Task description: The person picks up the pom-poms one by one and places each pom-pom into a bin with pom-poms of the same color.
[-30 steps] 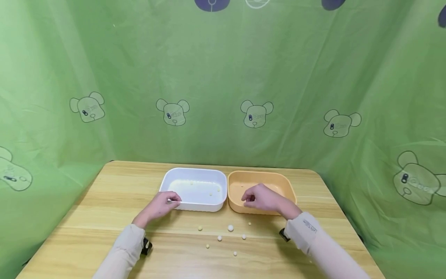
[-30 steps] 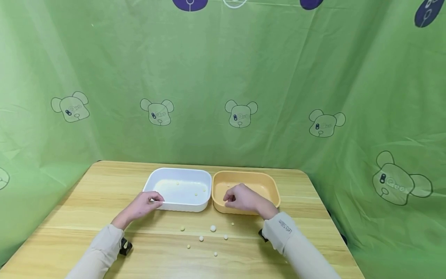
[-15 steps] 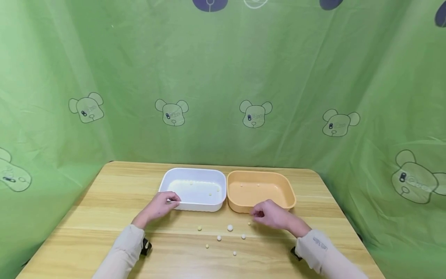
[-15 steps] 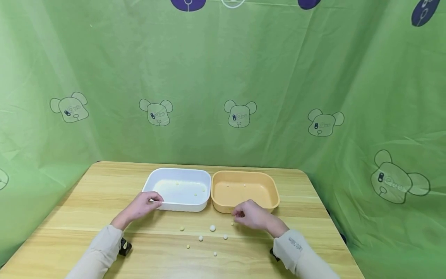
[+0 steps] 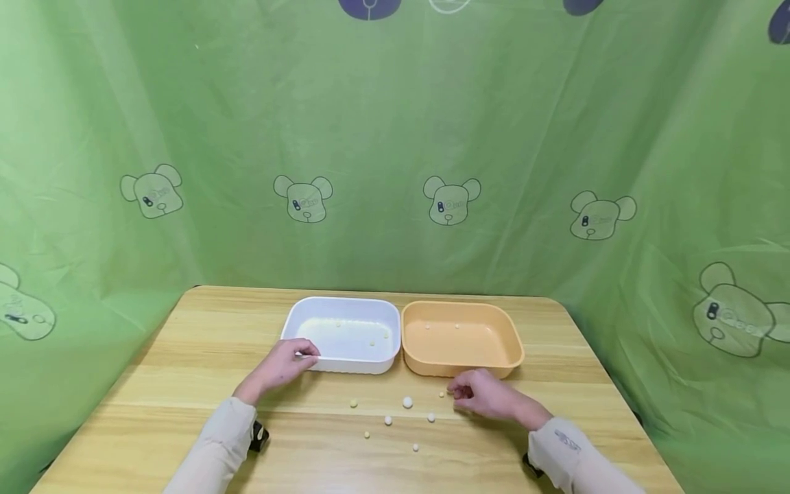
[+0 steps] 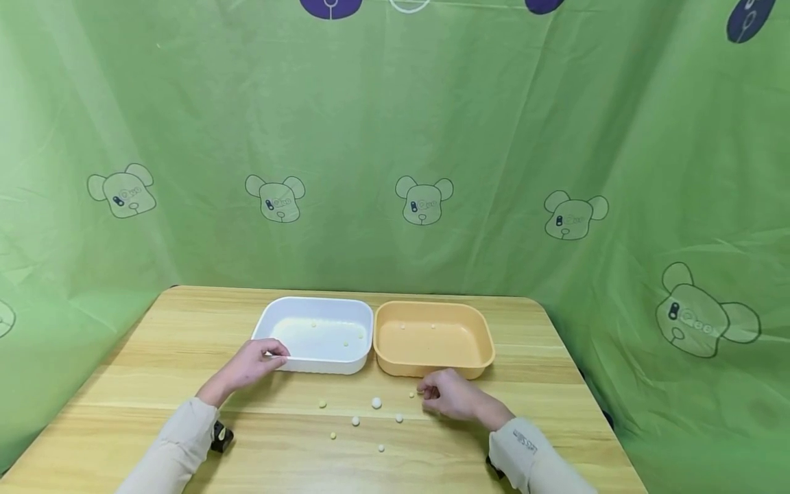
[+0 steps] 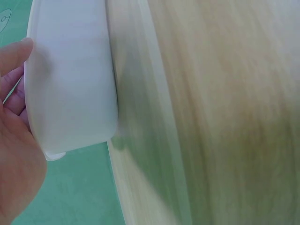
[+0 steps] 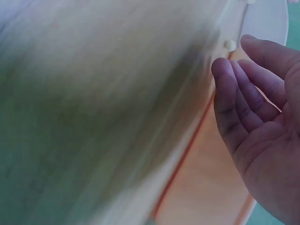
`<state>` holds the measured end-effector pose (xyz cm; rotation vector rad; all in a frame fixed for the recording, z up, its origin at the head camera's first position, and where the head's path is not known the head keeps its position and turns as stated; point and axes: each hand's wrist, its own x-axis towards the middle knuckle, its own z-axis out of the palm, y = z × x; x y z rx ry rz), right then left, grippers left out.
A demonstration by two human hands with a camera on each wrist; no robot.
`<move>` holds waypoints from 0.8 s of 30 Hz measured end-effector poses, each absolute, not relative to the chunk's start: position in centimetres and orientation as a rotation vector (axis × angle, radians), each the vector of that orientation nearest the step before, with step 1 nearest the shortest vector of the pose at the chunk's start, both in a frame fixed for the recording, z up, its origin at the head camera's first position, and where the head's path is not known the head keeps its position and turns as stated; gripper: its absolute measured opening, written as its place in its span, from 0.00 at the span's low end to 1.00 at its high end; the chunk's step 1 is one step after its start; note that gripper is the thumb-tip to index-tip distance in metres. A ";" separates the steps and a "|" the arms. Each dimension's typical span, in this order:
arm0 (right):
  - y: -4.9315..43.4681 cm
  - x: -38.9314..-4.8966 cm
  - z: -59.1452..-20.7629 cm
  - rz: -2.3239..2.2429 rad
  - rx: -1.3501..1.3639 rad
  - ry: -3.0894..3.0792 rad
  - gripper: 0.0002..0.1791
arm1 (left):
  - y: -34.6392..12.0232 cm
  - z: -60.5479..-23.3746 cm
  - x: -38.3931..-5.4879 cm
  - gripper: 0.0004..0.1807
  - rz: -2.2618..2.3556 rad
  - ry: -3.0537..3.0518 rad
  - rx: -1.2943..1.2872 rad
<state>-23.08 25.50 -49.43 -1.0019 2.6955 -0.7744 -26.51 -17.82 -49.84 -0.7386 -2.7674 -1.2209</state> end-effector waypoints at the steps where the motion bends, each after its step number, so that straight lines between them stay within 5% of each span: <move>1: 25.5 -23.1 -49.5 -0.774 -1.005 2.694 0.09 | -17.8 -49.8 -26.5 0.07 -1.223 -2.766 -0.739; 24: 23.6 -23.9 -50.4 -0.689 -1.058 2.704 0.06 | -17.9 -49.8 -26.5 0.05 -1.239 -2.763 -0.745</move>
